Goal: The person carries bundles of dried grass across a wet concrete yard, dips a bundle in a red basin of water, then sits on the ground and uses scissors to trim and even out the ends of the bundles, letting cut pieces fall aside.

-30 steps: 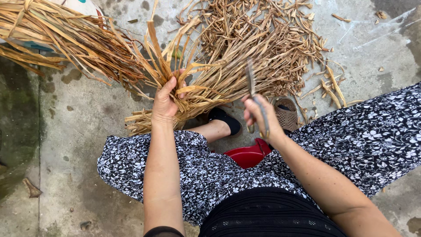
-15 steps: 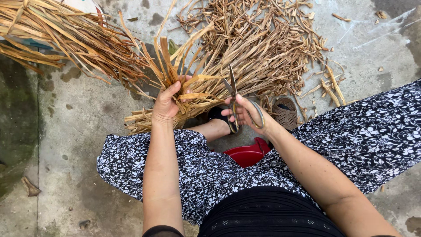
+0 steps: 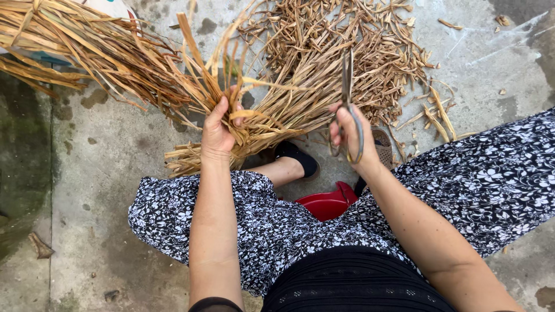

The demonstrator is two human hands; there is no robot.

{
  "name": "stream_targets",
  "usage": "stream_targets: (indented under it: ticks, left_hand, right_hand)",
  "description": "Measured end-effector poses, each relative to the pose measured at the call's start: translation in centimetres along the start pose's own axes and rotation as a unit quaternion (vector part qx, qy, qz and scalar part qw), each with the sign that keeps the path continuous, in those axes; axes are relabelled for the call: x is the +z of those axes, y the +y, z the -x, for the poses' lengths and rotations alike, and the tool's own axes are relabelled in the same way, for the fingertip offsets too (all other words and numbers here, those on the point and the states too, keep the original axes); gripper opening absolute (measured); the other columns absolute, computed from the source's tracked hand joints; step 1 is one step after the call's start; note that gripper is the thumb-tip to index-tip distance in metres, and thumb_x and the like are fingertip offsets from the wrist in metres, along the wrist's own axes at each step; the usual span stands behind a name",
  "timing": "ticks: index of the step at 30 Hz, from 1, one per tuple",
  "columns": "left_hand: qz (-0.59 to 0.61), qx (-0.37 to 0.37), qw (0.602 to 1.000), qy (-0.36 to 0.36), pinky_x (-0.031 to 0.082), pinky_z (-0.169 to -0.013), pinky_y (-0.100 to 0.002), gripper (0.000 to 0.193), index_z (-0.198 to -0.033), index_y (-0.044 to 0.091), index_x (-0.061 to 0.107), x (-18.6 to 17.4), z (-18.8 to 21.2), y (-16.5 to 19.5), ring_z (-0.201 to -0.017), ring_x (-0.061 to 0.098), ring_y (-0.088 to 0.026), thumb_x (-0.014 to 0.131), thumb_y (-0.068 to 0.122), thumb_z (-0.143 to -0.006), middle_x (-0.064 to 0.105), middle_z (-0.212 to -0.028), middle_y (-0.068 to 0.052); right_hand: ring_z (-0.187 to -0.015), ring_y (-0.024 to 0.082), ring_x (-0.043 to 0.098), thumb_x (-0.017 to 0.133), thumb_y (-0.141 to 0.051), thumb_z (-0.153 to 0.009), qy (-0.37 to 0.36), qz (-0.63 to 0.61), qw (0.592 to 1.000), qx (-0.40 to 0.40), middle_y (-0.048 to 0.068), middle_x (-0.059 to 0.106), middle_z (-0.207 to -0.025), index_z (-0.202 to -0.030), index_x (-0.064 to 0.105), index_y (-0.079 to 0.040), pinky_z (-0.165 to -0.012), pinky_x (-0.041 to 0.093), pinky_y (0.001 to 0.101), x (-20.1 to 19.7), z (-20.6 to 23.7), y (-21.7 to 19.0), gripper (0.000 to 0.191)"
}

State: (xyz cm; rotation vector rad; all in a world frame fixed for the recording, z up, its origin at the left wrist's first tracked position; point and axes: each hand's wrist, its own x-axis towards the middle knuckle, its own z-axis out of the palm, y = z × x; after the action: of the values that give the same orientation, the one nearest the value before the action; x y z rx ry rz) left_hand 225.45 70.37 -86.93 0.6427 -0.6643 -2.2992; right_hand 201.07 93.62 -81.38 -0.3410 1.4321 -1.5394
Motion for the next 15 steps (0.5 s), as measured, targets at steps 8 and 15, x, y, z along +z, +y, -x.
stream_targets:
  ticks: [8, 15]
  left_hand:
    - [0.006, 0.072, 0.996, 0.044, 0.056, -0.078, -0.035, 0.047, -0.138, 0.0, 0.062, 0.6, -0.1, 0.7, -0.067, 0.057, -0.014, 0.069, 0.03, -0.102, 0.064, -0.091, -0.004]
    - [0.002, 0.047, 0.999, 0.011, 0.055, -0.078, -0.038, 0.045, -0.137, 0.001, 0.062, 1.6, 0.4, 0.5, -0.065, 0.056, -0.015, 0.068, 0.029, -0.103, 0.065, -0.091, -0.006]
  right_hand:
    - [-0.077, 0.006, 0.058, 0.06, -0.041, -0.1, -0.274, 0.106, 0.953, 0.079, 0.0, 0.065, -0.094, -0.13, 0.058, -0.006, -0.066, 0.05, 0.0233, 2.5, 4.9, 3.3, 0.046]
    - [-0.08, 0.008, 0.064, 0.052, -0.048, -0.098, -0.229, 0.003, 0.952, 0.202, 0.002, 0.073, -0.104, -0.132, 0.056, -0.011, -0.074, 0.054, 0.0261, 3.0, 1.4, 5.4, 0.05]
